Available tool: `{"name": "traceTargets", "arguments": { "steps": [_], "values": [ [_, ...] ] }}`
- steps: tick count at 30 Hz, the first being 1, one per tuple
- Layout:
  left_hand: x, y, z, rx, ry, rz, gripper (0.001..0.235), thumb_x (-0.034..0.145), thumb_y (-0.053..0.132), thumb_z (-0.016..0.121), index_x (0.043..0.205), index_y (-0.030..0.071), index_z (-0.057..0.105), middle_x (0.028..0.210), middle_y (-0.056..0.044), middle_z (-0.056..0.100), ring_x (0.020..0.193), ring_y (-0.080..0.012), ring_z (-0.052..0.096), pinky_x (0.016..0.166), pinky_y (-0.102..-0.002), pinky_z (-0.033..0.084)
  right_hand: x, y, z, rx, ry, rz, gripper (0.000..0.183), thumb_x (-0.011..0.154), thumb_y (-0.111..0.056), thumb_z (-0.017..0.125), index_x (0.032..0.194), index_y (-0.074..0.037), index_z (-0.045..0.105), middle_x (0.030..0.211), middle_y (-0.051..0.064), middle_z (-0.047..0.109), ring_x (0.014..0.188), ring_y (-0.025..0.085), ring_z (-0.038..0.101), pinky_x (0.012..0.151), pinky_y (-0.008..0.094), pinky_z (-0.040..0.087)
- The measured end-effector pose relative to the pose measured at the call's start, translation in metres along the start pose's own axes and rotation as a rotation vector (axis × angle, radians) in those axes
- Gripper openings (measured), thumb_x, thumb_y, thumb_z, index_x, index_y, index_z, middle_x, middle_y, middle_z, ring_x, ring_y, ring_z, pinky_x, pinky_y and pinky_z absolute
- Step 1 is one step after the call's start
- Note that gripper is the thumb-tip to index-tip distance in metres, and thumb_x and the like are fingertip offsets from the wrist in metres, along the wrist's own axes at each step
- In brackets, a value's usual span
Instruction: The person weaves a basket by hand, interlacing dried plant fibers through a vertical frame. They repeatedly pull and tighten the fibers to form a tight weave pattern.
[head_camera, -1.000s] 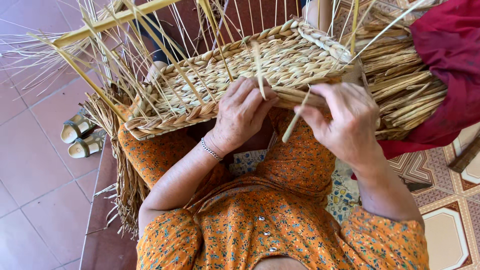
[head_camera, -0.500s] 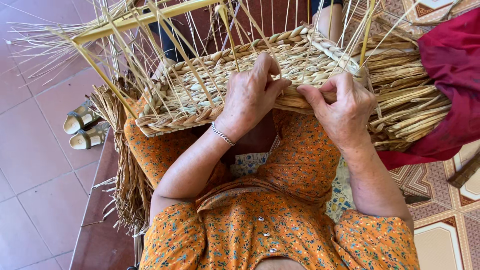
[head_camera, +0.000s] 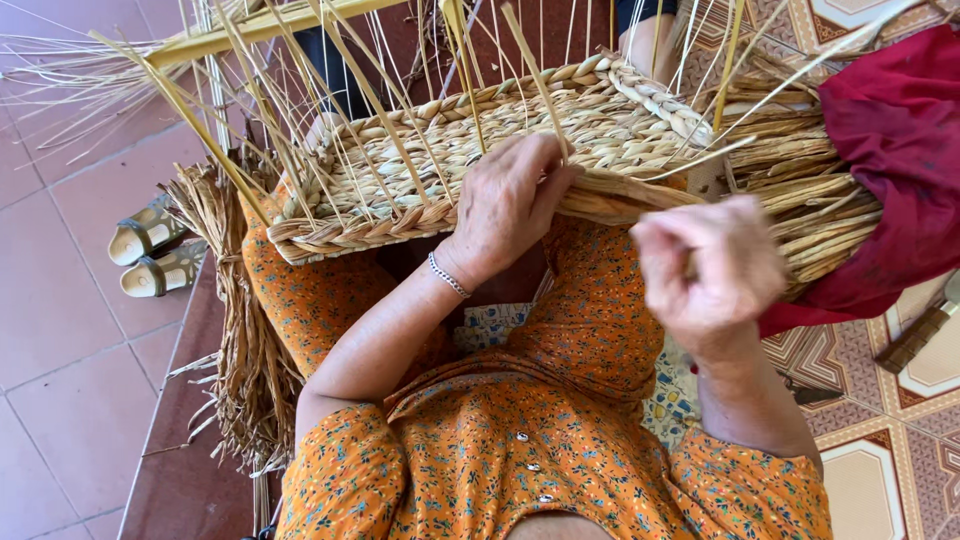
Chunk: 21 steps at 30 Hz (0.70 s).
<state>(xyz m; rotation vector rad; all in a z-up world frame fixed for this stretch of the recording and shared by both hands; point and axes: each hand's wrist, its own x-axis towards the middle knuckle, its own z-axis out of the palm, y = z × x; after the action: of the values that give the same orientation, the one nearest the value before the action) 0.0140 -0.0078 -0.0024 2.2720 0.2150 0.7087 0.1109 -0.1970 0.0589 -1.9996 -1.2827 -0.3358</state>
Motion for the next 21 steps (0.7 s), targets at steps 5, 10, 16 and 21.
{"name": "traceTargets", "arguments": {
  "steps": [5, 10, 16, 21],
  "values": [
    [-0.023, 0.009, -0.006, 0.191, -0.037, 0.171, 0.037, 0.092, 0.016, 0.075, 0.125, 0.007, 0.061, 0.101, 0.001, 0.065, 0.091, -0.0224, 0.056, 0.079, -0.039, 0.043, 0.017, -0.012, 0.042, 0.330, -0.089, -0.023, 0.038, 0.108, -0.018, 0.065, 0.130, 0.012, 0.057, 0.121, 0.021, 0.067, 0.108, 0.028, 0.062, 0.094, 0.041, 0.052],
    [-0.050, 0.004, -0.004, 0.295, -0.061, 0.181, 0.042, 0.096, 0.024, 0.077, 0.130, 0.007, 0.059, 0.117, -0.003, 0.063, 0.097, -0.0226, 0.053, 0.081, -0.039, 0.041, 0.008, -0.020, 0.055, 0.490, -0.073, 0.068, 0.013, 0.113, -0.017, 0.061, 0.108, -0.006, 0.066, 0.106, 0.012, 0.076, 0.103, 0.023, 0.063, 0.094, 0.035, 0.051],
    [-0.081, -0.005, 0.011, 0.327, -0.075, 0.231, 0.044, 0.090, 0.025, 0.073, 0.131, 0.012, 0.064, 0.130, -0.001, 0.060, 0.105, -0.0211, 0.054, 0.086, -0.040, 0.043, -0.041, -0.024, 0.061, 1.401, -0.052, 0.542, 0.026, 0.112, -0.028, 0.055, 0.101, -0.006, 0.058, 0.088, 0.006, 0.064, 0.076, 0.014, 0.058, 0.082, 0.031, 0.048],
    [-0.088, -0.012, 0.015, 0.342, -0.089, 0.274, 0.045, 0.089, 0.025, 0.070, 0.132, 0.014, 0.067, 0.127, 0.002, 0.060, 0.105, -0.0192, 0.054, 0.084, -0.038, 0.042, -0.072, -0.029, 0.066, 1.156, -0.120, 0.704, 0.027, 0.111, -0.023, 0.057, 0.094, -0.004, 0.060, 0.073, -0.003, 0.049, 0.060, 0.004, 0.038, 0.055, 0.022, 0.030]
  ]
}}
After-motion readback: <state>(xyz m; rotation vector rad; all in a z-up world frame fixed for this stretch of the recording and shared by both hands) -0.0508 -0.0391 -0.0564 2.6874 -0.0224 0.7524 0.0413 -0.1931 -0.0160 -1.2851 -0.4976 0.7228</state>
